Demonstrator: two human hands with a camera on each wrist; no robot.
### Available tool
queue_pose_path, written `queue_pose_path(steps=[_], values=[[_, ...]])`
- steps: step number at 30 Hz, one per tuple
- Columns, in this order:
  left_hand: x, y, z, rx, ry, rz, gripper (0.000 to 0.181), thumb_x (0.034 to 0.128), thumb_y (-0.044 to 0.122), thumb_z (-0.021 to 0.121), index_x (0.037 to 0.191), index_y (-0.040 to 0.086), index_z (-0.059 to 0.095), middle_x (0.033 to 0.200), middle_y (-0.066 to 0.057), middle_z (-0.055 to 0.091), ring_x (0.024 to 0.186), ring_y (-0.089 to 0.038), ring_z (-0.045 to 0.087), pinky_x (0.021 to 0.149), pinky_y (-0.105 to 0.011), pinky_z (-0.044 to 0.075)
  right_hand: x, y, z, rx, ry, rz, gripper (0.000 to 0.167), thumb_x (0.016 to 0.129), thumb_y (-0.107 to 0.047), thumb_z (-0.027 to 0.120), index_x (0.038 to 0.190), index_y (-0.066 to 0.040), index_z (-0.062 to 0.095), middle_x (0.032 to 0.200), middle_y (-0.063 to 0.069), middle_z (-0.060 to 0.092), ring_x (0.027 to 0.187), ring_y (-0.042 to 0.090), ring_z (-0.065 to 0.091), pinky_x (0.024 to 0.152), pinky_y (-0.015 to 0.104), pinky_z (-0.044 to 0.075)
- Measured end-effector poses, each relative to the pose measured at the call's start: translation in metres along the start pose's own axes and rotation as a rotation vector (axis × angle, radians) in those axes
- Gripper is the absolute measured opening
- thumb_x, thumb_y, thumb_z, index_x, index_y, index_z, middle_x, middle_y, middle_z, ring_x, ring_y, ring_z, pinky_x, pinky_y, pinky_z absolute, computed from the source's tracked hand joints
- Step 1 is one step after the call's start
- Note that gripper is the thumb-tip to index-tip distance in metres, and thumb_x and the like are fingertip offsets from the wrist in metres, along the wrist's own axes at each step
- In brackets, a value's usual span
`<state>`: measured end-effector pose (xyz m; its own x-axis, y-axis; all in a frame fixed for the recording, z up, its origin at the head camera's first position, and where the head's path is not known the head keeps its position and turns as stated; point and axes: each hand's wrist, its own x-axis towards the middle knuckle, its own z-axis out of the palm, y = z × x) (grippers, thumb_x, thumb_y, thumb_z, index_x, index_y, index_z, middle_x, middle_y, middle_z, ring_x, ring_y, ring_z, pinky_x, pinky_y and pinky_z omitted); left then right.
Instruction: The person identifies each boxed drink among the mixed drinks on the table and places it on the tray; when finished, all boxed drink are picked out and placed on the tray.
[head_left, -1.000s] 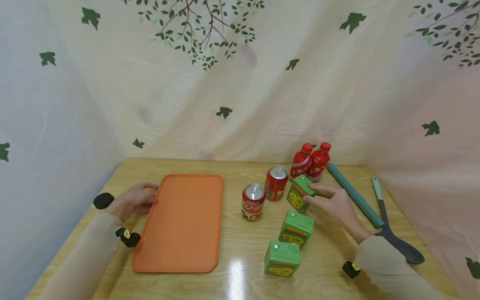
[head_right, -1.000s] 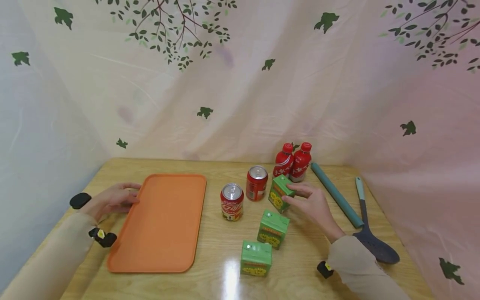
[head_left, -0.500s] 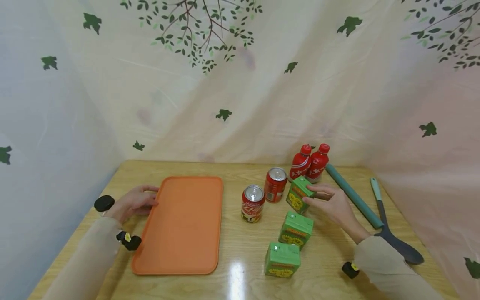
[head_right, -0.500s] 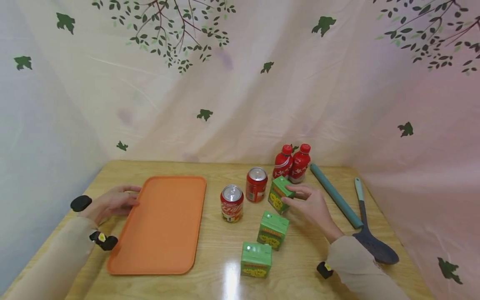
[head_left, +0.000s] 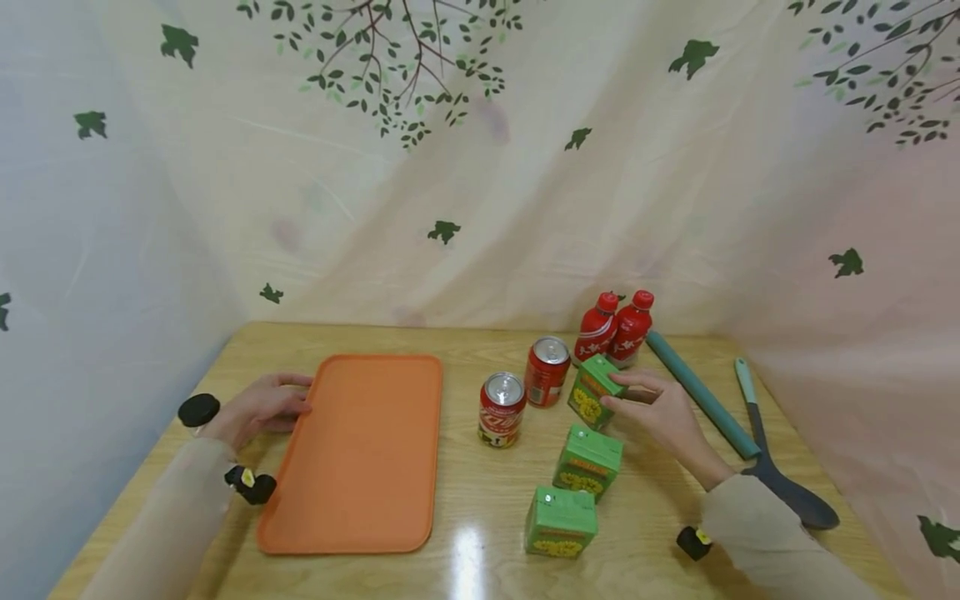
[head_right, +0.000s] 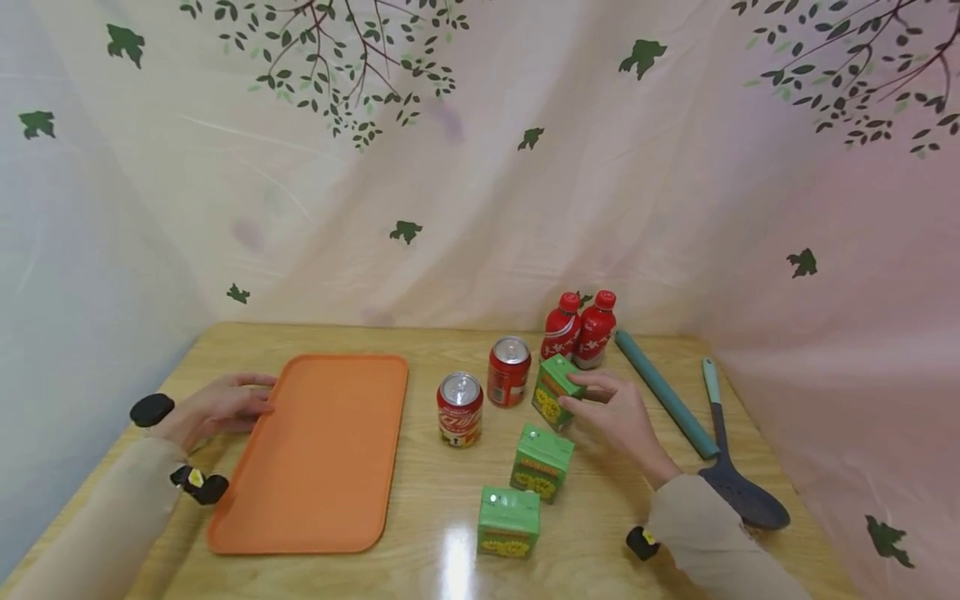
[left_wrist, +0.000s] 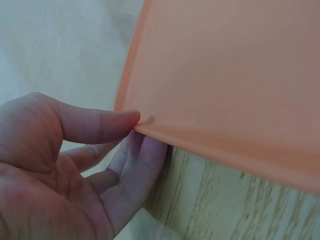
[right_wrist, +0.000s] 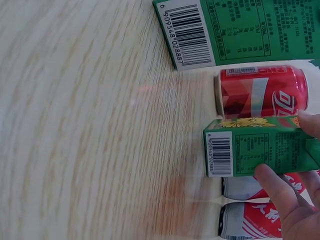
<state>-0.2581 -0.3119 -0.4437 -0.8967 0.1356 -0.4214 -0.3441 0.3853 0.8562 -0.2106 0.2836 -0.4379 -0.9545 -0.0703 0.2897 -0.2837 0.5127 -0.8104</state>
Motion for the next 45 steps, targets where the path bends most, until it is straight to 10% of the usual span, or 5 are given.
queue_pose_path(steps=[11,27,45], values=[[-0.001,0.000,-0.002,-0.001,-0.008,-0.027,0.068,0.0938,-0.001,0.064,0.152,-0.011,0.029,0.142,-0.032,0.051,0.094,-0.019,0.070,0.079,-0.040,0.058,-0.001,-0.003,0.002,-0.012,0.023,0.024,0.043,0.087,-0.025,0.083,0.124,-0.005,0.073,0.131,0.015,0.065,0.110,0.031,0.067,0.085,0.016,0.050],[-0.002,0.000,0.000,-0.004,-0.012,0.007,0.067,0.0956,0.003,0.066,0.152,-0.010,0.032,0.141,-0.029,0.054,0.094,-0.021,0.072,0.081,-0.041,0.058,0.005,-0.008,-0.012,-0.049,0.025,0.042,0.042,0.090,-0.029,0.080,0.124,-0.006,0.073,0.135,0.012,0.064,0.114,0.033,0.065,0.080,0.017,0.051],[-0.001,-0.001,0.000,-0.043,-0.016,0.007,0.067,0.0931,-0.003,0.064,0.151,-0.012,0.031,0.135,-0.027,0.060,0.090,-0.018,0.070,0.076,-0.038,0.058,0.011,-0.028,-0.023,-0.037,-0.067,-0.031,0.033,0.092,-0.019,0.078,0.121,-0.005,0.074,0.133,0.013,0.064,0.104,-0.001,0.062,0.082,0.021,0.052]])
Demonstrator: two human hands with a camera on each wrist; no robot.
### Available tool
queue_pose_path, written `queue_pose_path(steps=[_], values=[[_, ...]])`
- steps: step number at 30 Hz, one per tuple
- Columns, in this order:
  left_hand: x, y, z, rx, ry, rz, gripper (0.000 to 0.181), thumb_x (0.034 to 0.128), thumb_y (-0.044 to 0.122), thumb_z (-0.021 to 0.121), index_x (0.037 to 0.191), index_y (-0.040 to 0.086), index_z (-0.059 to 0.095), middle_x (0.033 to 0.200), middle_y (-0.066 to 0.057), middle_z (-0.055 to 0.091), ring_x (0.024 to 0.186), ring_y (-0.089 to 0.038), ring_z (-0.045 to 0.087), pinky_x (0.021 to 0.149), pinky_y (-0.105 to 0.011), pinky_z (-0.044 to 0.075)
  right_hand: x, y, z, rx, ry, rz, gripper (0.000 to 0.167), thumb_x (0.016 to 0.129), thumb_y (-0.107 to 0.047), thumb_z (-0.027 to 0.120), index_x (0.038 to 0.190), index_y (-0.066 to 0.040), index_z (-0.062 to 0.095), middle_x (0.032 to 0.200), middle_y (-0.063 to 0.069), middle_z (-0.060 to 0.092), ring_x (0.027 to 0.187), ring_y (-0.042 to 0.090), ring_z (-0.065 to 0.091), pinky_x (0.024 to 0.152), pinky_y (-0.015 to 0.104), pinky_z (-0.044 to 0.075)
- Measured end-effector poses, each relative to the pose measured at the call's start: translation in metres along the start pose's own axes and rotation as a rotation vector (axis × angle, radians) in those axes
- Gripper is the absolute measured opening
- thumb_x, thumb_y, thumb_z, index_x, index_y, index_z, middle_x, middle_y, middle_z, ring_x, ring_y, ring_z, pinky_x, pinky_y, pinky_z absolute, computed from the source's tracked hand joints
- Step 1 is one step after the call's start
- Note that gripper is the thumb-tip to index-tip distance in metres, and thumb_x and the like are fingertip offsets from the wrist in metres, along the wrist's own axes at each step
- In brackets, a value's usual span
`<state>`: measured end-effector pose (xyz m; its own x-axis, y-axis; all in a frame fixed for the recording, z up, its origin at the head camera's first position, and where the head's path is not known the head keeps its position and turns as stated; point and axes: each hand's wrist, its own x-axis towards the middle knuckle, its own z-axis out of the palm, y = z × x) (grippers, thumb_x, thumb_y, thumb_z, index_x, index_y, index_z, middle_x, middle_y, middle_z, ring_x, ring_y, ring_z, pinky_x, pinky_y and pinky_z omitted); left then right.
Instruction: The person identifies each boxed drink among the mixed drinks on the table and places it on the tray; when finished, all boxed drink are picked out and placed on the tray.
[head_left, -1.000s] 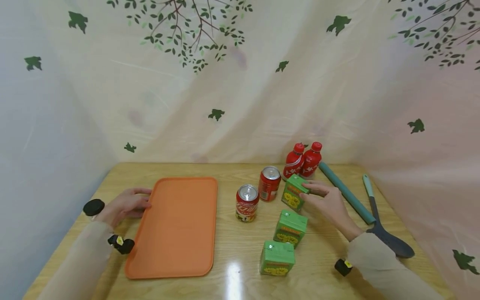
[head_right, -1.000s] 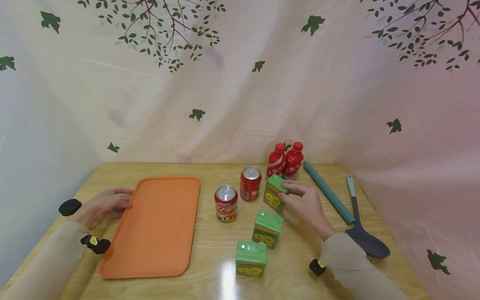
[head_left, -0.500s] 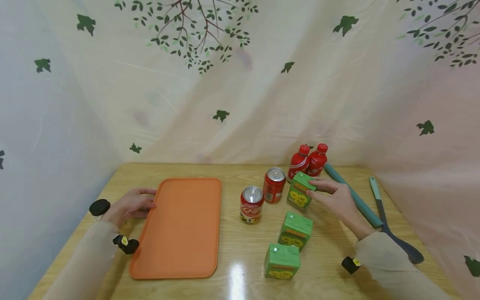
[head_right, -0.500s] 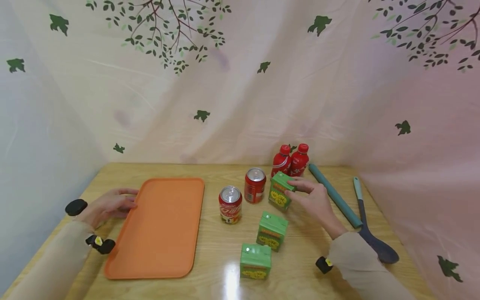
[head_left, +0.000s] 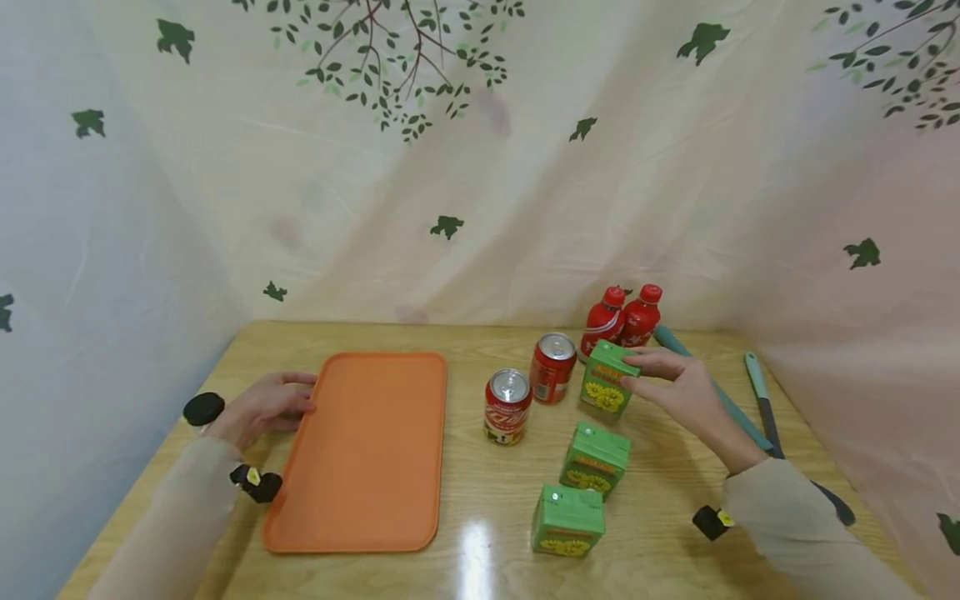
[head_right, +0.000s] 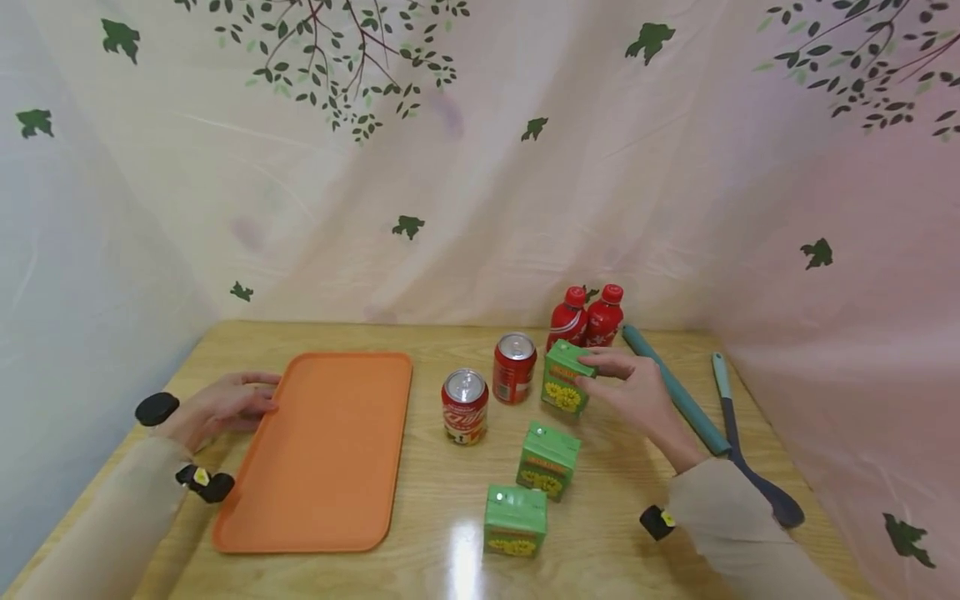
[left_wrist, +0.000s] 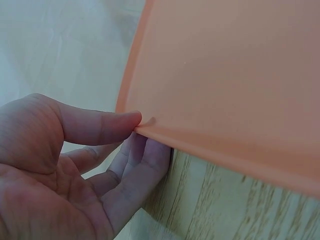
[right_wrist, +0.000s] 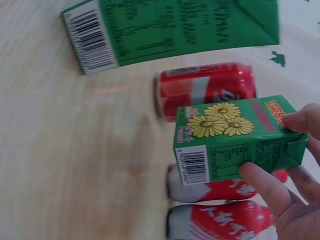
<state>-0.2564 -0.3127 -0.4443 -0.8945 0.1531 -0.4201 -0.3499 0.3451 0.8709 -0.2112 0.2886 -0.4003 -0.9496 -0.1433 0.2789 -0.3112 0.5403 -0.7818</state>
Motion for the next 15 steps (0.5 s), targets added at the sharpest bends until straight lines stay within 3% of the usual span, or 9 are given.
queue_pose_path(steps=[7,11,15], values=[[-0.001,0.003,0.000,0.016,0.009,-0.007,0.069,0.0942,0.000,0.065,0.152,-0.011,0.030,0.140,-0.030,0.054,0.091,-0.019,0.071,0.077,-0.039,0.058,0.014,-0.033,-0.021,0.038,-0.062,-0.002,0.030,0.091,-0.016,0.078,0.118,-0.005,0.075,0.122,-0.004,0.069,0.098,0.008,0.069,0.075,0.029,0.057],[-0.001,0.001,-0.001,0.008,0.014,-0.011,0.069,0.0938,-0.001,0.066,0.151,-0.011,0.030,0.142,-0.031,0.053,0.091,-0.019,0.070,0.077,-0.039,0.058,0.024,-0.059,-0.031,0.016,-0.080,-0.007,0.027,0.091,-0.017,0.078,0.117,-0.008,0.075,0.119,-0.005,0.070,0.097,0.010,0.068,0.074,0.030,0.057],[0.000,-0.001,-0.002,0.004,0.014,-0.009,0.068,0.0928,0.000,0.067,0.150,-0.011,0.031,0.138,-0.030,0.057,0.089,-0.018,0.070,0.076,-0.038,0.058,0.035,-0.087,-0.035,0.027,-0.106,0.039,0.032,0.091,-0.021,0.078,0.121,-0.010,0.072,0.126,-0.002,0.066,0.100,0.012,0.067,0.074,0.031,0.057]])
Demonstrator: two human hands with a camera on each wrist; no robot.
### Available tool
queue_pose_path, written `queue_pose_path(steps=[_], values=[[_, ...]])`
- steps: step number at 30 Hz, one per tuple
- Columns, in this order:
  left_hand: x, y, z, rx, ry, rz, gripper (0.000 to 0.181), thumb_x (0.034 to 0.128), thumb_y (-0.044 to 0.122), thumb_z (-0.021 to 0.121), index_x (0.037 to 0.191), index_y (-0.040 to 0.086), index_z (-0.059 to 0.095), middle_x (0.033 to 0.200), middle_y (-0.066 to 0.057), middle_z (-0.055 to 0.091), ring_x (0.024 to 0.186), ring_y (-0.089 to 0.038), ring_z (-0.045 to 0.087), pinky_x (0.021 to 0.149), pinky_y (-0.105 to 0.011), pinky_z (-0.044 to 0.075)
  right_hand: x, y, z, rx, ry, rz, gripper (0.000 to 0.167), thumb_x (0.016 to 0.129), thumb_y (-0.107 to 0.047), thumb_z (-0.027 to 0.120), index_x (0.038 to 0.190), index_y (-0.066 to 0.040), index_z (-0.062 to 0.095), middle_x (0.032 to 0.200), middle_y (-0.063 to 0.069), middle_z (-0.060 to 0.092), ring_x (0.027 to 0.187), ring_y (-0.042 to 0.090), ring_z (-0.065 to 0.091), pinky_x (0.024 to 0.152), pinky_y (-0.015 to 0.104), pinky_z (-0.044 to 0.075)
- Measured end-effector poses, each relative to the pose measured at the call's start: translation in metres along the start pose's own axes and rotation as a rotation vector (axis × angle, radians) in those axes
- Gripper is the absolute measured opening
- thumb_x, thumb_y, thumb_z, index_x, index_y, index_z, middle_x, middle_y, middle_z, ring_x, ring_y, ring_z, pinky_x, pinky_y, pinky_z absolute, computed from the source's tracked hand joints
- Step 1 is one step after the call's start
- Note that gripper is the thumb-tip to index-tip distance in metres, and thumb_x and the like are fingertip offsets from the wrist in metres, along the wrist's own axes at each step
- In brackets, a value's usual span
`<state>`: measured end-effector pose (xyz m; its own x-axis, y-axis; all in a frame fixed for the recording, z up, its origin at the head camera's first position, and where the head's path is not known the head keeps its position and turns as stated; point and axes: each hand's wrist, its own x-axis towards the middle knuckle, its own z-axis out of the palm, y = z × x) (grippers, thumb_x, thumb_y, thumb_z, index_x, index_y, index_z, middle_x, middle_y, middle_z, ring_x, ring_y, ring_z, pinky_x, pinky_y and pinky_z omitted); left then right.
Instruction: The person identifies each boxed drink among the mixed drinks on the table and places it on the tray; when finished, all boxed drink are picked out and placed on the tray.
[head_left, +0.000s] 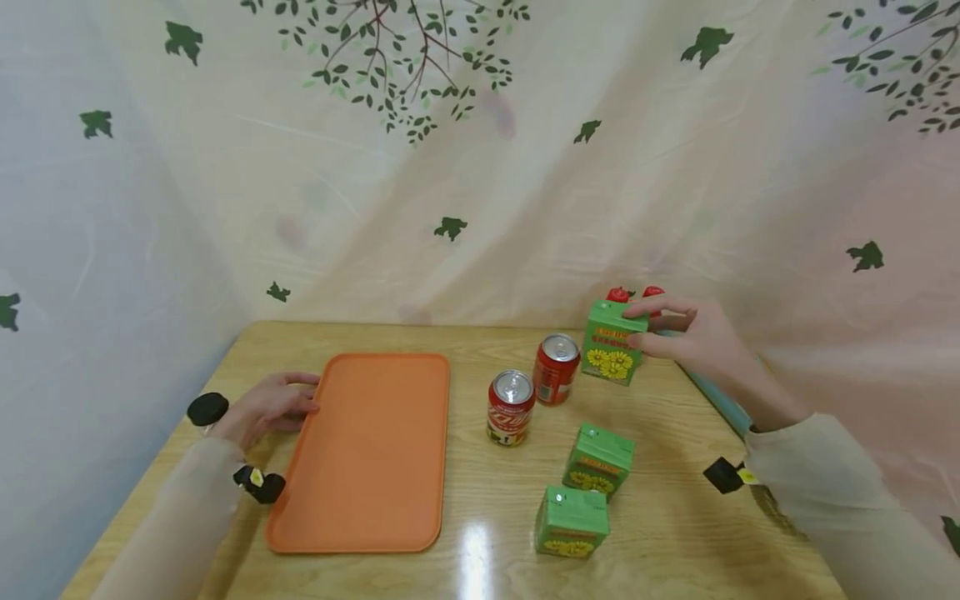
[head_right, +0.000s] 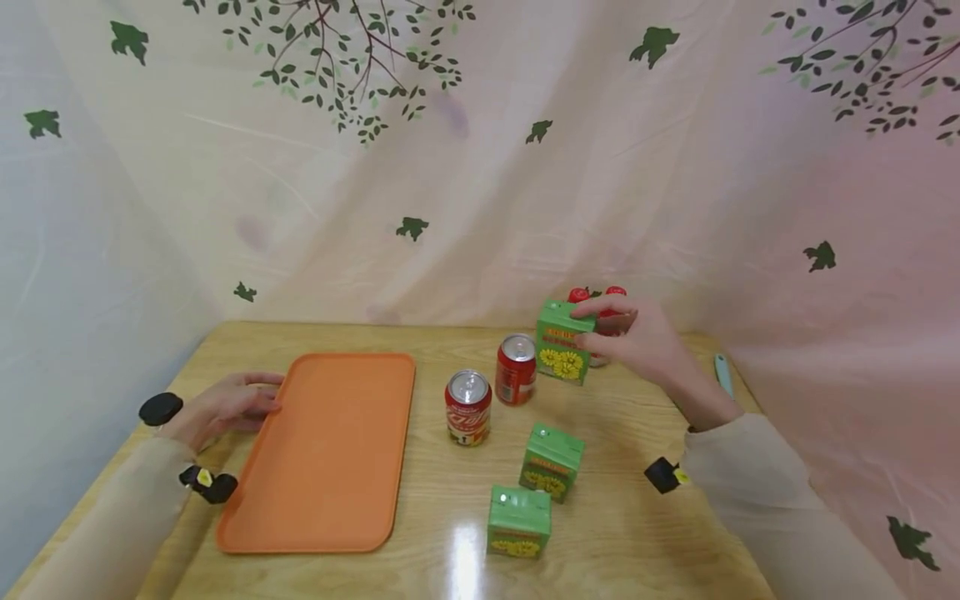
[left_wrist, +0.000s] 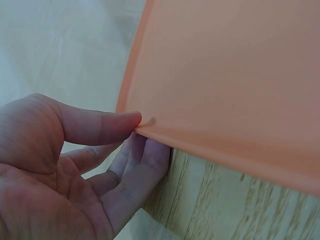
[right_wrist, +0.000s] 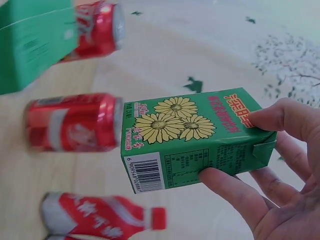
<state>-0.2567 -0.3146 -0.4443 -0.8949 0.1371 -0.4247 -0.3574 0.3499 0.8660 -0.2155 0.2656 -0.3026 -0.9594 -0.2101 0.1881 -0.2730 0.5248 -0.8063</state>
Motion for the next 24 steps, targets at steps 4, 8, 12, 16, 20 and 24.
queue_pose_path(steps=[4,8,12,16,20,24], values=[[0.001,0.000,0.001,-0.002,-0.010,0.007,0.067,0.0933,0.000,0.065,0.150,-0.012,0.031,0.134,-0.027,0.060,0.089,-0.018,0.070,0.076,-0.037,0.058,0.011,-0.026,0.001,0.041,-0.029,0.055,0.038,0.091,-0.023,0.078,0.127,-0.011,0.068,0.124,0.010,0.067,0.099,0.018,0.068,0.073,0.036,0.057],[-0.001,0.002,0.003,-0.004,-0.008,0.009,0.066,0.0942,-0.001,0.064,0.150,-0.011,0.032,0.134,-0.027,0.060,0.090,-0.019,0.070,0.076,-0.037,0.058,0.021,-0.047,0.010,0.073,-0.043,0.094,0.041,0.090,-0.029,0.079,0.127,-0.017,0.067,0.119,0.014,0.071,0.097,0.024,0.070,0.075,0.038,0.057],[-0.003,0.005,0.002,0.002,-0.005,0.009,0.066,0.0951,-0.001,0.064,0.151,-0.011,0.031,0.135,-0.029,0.058,0.091,-0.020,0.070,0.076,-0.038,0.058,0.033,-0.062,0.025,0.146,-0.061,0.057,0.040,0.090,-0.023,0.079,0.128,-0.018,0.067,0.118,0.013,0.071,0.099,0.027,0.071,0.078,0.039,0.058],[-0.004,0.007,0.002,0.010,-0.009,0.016,0.065,0.0957,-0.001,0.063,0.151,-0.011,0.031,0.136,-0.030,0.057,0.090,-0.021,0.070,0.076,-0.039,0.058,0.047,-0.073,0.044,0.221,-0.103,0.005,0.039,0.089,-0.017,0.077,0.126,-0.016,0.068,0.122,0.012,0.069,0.107,0.026,0.068,0.080,0.038,0.058],[-0.002,0.005,0.002,0.017,-0.005,0.014,0.065,0.0959,0.000,0.063,0.151,-0.012,0.031,0.134,-0.029,0.059,0.089,-0.021,0.070,0.076,-0.038,0.058,0.059,-0.082,0.067,0.299,-0.153,-0.026,0.033,0.087,-0.013,0.076,0.119,-0.010,0.068,0.122,0.014,0.068,0.108,0.029,0.066,0.083,0.039,0.058],[-0.001,0.003,0.002,0.027,0.000,0.013,0.065,0.0950,-0.001,0.064,0.150,-0.012,0.031,0.133,-0.029,0.060,0.087,-0.019,0.070,0.074,-0.037,0.058,0.068,-0.091,0.091,0.359,-0.204,-0.031,0.030,0.085,-0.010,0.076,0.113,-0.008,0.069,0.119,0.016,0.068,0.105,0.030,0.066,0.083,0.041,0.058]])
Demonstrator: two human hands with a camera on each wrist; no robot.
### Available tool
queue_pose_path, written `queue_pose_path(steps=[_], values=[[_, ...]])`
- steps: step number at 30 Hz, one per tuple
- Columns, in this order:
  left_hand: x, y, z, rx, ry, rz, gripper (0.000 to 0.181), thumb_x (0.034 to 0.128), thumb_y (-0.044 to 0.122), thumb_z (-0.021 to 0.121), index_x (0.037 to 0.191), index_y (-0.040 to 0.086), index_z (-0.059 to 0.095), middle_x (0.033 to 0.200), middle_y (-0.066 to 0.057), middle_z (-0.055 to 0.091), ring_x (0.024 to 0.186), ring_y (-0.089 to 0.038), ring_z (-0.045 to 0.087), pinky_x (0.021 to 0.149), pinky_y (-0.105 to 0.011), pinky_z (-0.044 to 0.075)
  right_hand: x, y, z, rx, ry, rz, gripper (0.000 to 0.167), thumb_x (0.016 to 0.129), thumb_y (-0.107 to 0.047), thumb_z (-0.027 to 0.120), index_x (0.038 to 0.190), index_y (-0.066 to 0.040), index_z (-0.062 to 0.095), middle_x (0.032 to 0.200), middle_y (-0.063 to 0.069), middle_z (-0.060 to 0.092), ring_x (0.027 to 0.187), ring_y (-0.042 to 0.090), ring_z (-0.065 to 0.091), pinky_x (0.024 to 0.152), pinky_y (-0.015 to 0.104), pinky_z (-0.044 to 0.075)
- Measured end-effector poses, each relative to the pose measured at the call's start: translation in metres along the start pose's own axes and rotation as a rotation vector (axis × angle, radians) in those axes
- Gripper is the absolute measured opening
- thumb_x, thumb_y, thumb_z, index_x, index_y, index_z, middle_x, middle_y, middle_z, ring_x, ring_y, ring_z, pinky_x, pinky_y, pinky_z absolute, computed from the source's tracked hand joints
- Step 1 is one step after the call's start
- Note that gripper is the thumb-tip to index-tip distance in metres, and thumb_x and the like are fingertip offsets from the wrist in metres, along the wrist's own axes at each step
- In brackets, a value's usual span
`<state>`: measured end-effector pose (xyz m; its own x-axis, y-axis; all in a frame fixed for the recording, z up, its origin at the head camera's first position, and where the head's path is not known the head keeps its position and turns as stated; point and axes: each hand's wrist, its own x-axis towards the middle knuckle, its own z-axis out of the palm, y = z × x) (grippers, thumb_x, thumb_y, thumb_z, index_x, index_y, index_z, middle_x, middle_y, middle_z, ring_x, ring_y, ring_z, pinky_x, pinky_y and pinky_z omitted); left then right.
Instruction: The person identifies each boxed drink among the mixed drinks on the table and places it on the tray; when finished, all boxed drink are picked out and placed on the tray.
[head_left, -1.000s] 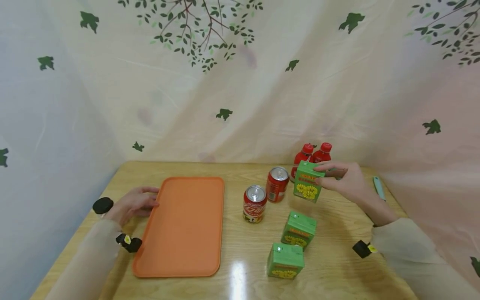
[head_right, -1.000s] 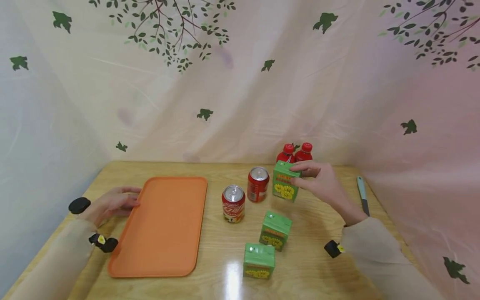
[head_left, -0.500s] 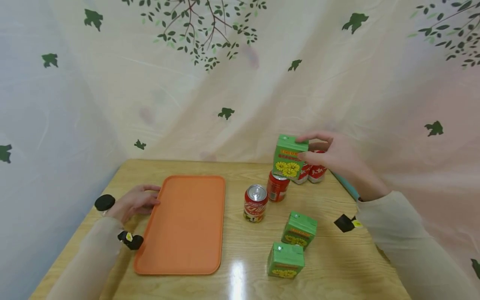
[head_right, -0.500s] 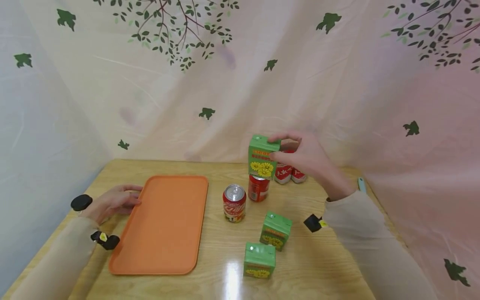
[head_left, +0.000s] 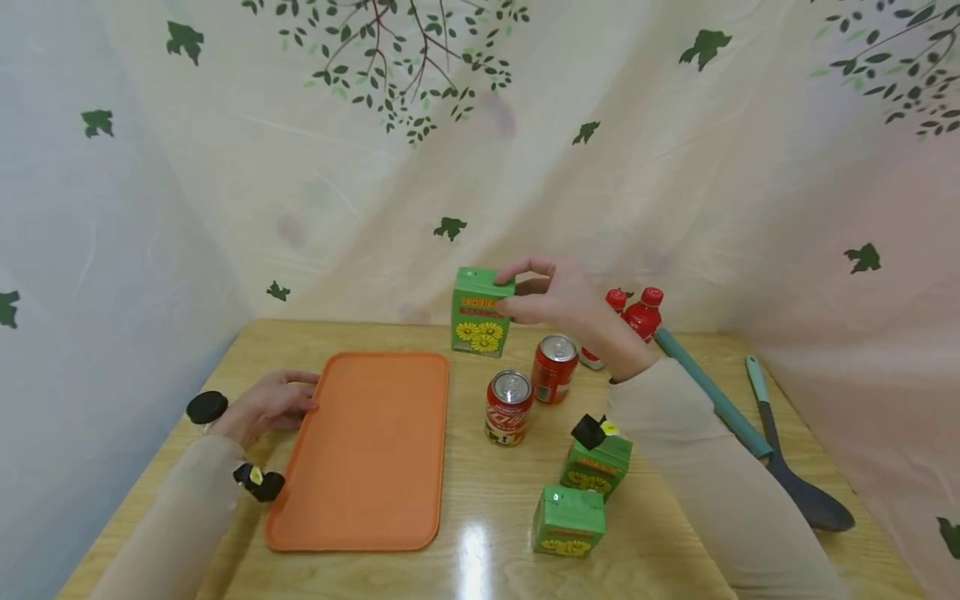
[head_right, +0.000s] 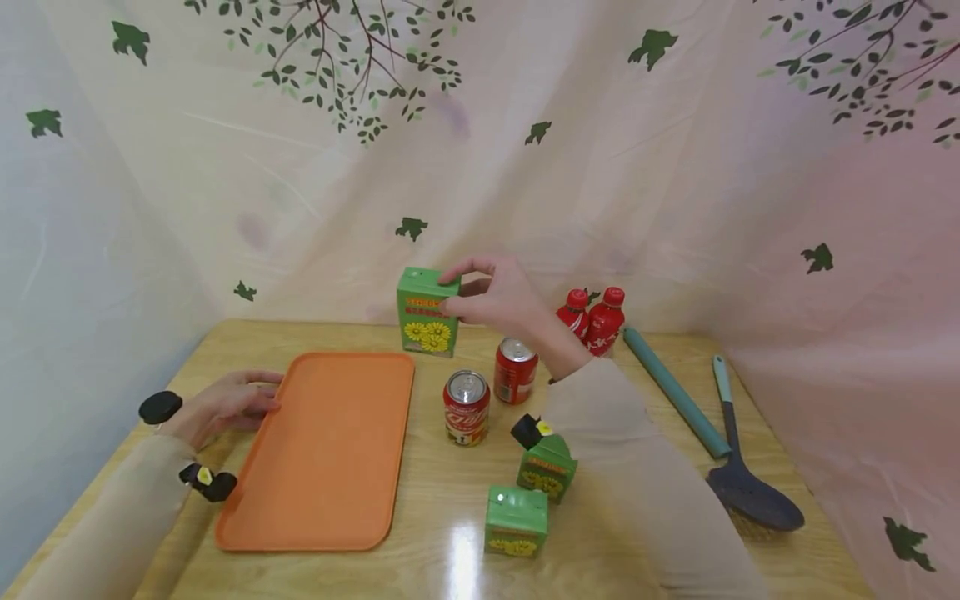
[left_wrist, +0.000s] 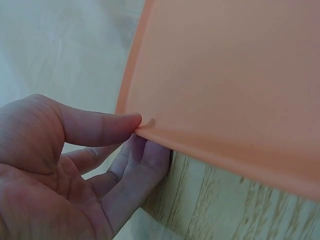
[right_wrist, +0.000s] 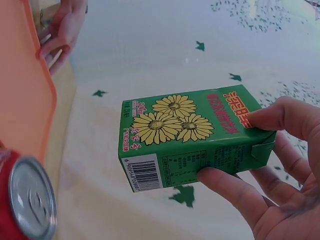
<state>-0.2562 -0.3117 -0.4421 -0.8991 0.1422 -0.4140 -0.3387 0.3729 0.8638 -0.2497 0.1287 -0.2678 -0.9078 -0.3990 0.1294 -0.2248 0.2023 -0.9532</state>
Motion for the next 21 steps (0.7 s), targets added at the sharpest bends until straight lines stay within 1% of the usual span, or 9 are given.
queue_pose_path(steps=[3,7,9,13,15,17,21], values=[[0.000,-0.001,0.000,0.010,0.004,-0.002,0.066,0.0939,-0.001,0.065,0.149,-0.013,0.031,0.133,-0.029,0.061,0.086,-0.018,0.069,0.072,-0.037,0.058,0.010,0.000,0.017,0.030,-0.030,-0.007,0.027,0.084,-0.008,0.075,0.111,-0.007,0.070,0.120,0.013,0.068,0.105,0.029,0.066,0.085,0.045,0.057],[0.001,-0.003,0.000,0.016,0.009,-0.010,0.066,0.0933,-0.001,0.065,0.149,-0.013,0.032,0.134,-0.029,0.060,0.086,-0.019,0.069,0.072,-0.037,0.058,0.026,0.003,0.037,0.025,-0.063,-0.041,0.023,0.084,-0.007,0.074,0.107,-0.007,0.072,0.123,0.006,0.068,0.104,0.026,0.067,0.086,0.049,0.056],[0.001,-0.003,0.000,0.015,0.009,-0.013,0.066,0.0936,-0.001,0.064,0.149,-0.013,0.032,0.135,-0.030,0.058,0.087,-0.019,0.070,0.073,-0.038,0.058,0.034,0.004,0.047,0.014,-0.069,-0.050,0.021,0.084,-0.006,0.074,0.105,-0.007,0.073,0.123,0.003,0.068,0.102,0.025,0.068,0.085,0.050,0.057],[0.000,-0.003,0.000,0.010,0.004,-0.006,0.066,0.0943,-0.002,0.064,0.150,-0.013,0.030,0.137,-0.031,0.056,0.089,-0.020,0.071,0.074,-0.038,0.059,0.051,0.007,0.066,0.020,-0.067,-0.037,0.018,0.083,-0.005,0.075,0.102,-0.007,0.073,0.119,0.004,0.070,0.099,0.022,0.069,0.080,0.044,0.058],[-0.001,-0.003,-0.001,0.010,-0.002,0.003,0.067,0.0947,-0.003,0.063,0.151,-0.014,0.028,0.139,-0.032,0.054,0.091,-0.020,0.070,0.074,-0.038,0.058,0.058,0.010,0.075,0.024,-0.060,-0.021,0.017,0.083,-0.003,0.076,0.100,-0.006,0.073,0.120,0.004,0.070,0.098,0.022,0.069,0.078,0.043,0.058],[-0.001,-0.002,-0.001,0.009,-0.002,0.006,0.067,0.0946,-0.002,0.064,0.151,-0.014,0.029,0.140,-0.033,0.052,0.093,-0.020,0.070,0.075,-0.039,0.058,0.064,0.013,0.083,0.015,-0.056,-0.008,0.016,0.084,-0.003,0.075,0.100,-0.006,0.073,0.121,0.004,0.069,0.098,0.021,0.069,0.076,0.039,0.058],[-0.001,-0.001,-0.001,0.008,0.001,0.005,0.066,0.0944,-0.003,0.063,0.150,-0.014,0.029,0.140,-0.033,0.052,0.091,-0.020,0.070,0.074,-0.038,0.058,0.074,0.021,0.100,-0.010,-0.050,-0.007,0.015,0.085,-0.004,0.074,0.100,-0.005,0.073,0.123,0.005,0.067,0.098,0.020,0.069,0.078,0.042,0.058]])
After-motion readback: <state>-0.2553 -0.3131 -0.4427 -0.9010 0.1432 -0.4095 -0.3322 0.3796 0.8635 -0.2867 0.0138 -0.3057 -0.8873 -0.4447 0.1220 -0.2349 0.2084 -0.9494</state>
